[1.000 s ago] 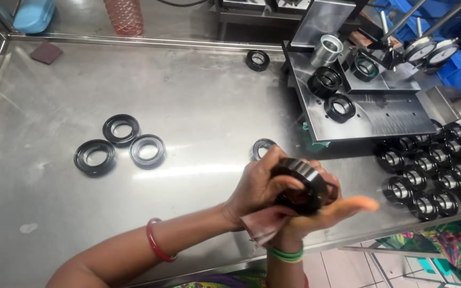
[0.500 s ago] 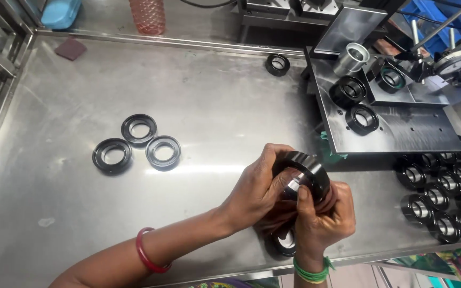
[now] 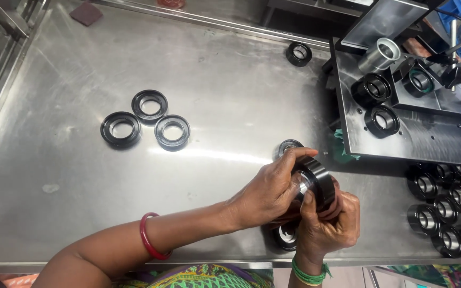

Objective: Wiping and sorting black metal rings on an inspection table.

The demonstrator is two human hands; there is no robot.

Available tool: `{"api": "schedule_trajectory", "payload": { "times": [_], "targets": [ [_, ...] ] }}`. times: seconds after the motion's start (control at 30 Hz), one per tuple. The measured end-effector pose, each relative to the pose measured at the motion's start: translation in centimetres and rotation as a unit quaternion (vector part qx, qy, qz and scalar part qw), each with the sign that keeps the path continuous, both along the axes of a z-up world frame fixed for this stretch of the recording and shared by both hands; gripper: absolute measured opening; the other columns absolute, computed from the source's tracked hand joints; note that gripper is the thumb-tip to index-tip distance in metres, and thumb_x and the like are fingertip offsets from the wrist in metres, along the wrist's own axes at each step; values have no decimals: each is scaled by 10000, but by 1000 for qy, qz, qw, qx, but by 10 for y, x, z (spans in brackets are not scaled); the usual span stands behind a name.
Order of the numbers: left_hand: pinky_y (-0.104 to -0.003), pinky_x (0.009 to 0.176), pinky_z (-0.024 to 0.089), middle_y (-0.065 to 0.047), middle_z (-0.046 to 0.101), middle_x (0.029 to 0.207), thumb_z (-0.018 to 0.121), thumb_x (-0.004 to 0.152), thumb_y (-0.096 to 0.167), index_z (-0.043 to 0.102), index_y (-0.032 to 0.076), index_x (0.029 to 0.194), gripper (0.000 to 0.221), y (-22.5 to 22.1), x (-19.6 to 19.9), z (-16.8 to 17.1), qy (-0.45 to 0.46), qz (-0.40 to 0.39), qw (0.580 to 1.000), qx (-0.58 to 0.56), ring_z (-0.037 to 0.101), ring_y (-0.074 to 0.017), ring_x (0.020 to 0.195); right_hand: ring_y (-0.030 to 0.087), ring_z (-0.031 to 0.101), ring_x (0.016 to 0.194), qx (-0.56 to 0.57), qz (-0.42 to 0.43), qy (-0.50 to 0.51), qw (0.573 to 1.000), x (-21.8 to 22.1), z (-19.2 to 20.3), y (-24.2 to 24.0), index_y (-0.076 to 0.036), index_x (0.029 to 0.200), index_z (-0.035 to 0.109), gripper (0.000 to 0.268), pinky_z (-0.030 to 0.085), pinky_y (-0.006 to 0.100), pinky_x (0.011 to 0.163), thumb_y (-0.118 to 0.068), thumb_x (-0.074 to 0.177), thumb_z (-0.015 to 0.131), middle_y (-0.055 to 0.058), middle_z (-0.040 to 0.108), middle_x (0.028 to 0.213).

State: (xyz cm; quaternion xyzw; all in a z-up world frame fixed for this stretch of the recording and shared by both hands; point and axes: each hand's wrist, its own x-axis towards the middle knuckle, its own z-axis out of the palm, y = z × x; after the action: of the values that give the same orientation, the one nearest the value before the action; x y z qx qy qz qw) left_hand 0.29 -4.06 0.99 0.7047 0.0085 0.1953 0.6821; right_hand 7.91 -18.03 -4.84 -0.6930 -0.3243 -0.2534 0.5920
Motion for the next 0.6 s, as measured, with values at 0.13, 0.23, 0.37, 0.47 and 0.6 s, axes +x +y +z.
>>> {"api": "schedule_trajectory", "payload": {
  "times": [0.13,0.23,0.37,0.47,0.6],
  "targets": [
    [-402,797,562,-170,655,1073,485,972,31,431,-11,1433,465,7,-6,-1,-22,14,999,23,721,-265,936,76,550,741,7,-8,55,998,-7,1,-3,-9,922,637,282,459,194,668,-166,879,868,34,594,895],
    [-404,759,515,-150,669,1008,621,908,168,534,-13,1327,465,24,-14,2,-91,71,981,158,664,-275,857,77,523,732,33,39,161,986,-16,26,4,12,930,652,299,417,197,658,-212,882,844,29,582,883],
    [-371,648,453,-117,595,823,742,867,512,586,22,967,523,44,-12,-2,-135,9,961,243,597,-256,712,120,605,868,-80,192,168,964,-14,36,-2,0,991,693,413,509,253,731,-374,884,832,21,635,933],
    [-375,622,469,-96,559,786,676,964,504,581,30,952,483,51,-19,-5,-154,-56,969,184,591,-243,688,138,509,1037,-266,132,56,953,161,8,-111,-56,1117,618,397,453,292,865,-348,889,762,16,557,1108],
    [-377,574,473,-88,546,706,683,904,514,593,35,853,490,34,-21,22,-179,-13,961,211,587,-241,610,166,317,1376,-607,5,-100,788,430,-46,-310,-174,1368,473,509,340,365,1132,-301,899,621,0,404,1458]
  ]
}}
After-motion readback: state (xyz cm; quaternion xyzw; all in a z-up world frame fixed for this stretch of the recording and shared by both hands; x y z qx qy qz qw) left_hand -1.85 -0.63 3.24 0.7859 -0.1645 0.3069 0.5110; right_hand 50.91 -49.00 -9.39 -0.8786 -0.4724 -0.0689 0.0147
